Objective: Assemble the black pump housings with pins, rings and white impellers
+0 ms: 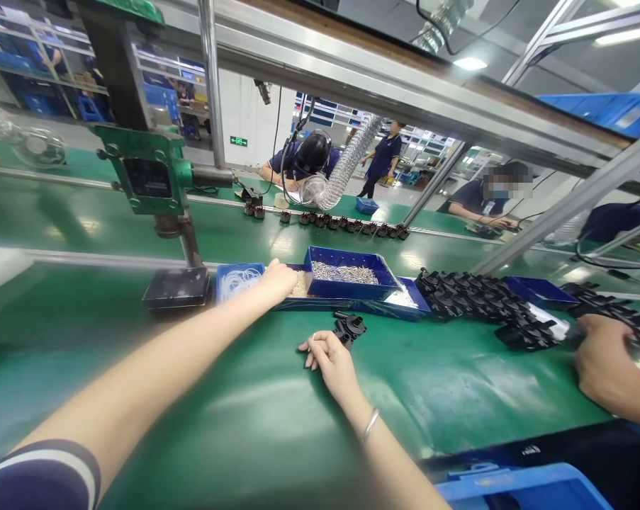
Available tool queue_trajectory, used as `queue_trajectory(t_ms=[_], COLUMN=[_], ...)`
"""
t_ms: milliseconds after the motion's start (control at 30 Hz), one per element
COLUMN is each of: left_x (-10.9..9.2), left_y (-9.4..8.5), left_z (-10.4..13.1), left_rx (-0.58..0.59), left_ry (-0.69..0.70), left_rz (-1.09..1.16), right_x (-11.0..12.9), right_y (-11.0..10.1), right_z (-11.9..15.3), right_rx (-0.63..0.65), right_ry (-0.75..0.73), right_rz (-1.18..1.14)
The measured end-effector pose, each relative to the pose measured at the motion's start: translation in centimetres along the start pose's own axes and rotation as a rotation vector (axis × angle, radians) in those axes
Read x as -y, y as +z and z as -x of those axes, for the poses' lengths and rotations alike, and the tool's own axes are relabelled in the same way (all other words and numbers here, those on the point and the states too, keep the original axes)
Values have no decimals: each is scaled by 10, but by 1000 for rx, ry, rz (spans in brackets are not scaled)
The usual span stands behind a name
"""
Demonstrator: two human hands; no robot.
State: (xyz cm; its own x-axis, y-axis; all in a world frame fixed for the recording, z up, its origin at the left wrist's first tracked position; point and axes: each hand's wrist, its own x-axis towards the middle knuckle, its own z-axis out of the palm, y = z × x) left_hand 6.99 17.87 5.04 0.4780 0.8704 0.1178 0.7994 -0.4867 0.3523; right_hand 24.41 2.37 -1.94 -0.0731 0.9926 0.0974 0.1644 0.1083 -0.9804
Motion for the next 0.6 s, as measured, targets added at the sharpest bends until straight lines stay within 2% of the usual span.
queue_trajectory(t_ms=[133,233,333,400,433,500,567,600], left_x=[-6,-16,-26,-30,-31,-30,-25,-23], left_y=[-8,-20,-26,-21,-16,-3,11,18], left_z=[0,16,56,92,111,146,172,181], left_rx=[-53,-120,-166,-130,-90,24,85,93], left_ry=[-12,-7,-2,-19,-47,-213,-376,-429], left_rz=[94,219,390,546,676,1169,1553,1660], right_x=[3,3,2,1,1,4,11,16], right_y=[0,0,-2,-4,-5,-5,-1,3], right_z=[0,0,-1,-2,-3,-5,-6,-6], right_rx=[-10,-25,-41,-54,-59,-59,-37,-21], right_ry=[26,51,75,91,102,129,155,164], right_rz=[-57,-115,-172,-205,-221,-251,-280,-293])
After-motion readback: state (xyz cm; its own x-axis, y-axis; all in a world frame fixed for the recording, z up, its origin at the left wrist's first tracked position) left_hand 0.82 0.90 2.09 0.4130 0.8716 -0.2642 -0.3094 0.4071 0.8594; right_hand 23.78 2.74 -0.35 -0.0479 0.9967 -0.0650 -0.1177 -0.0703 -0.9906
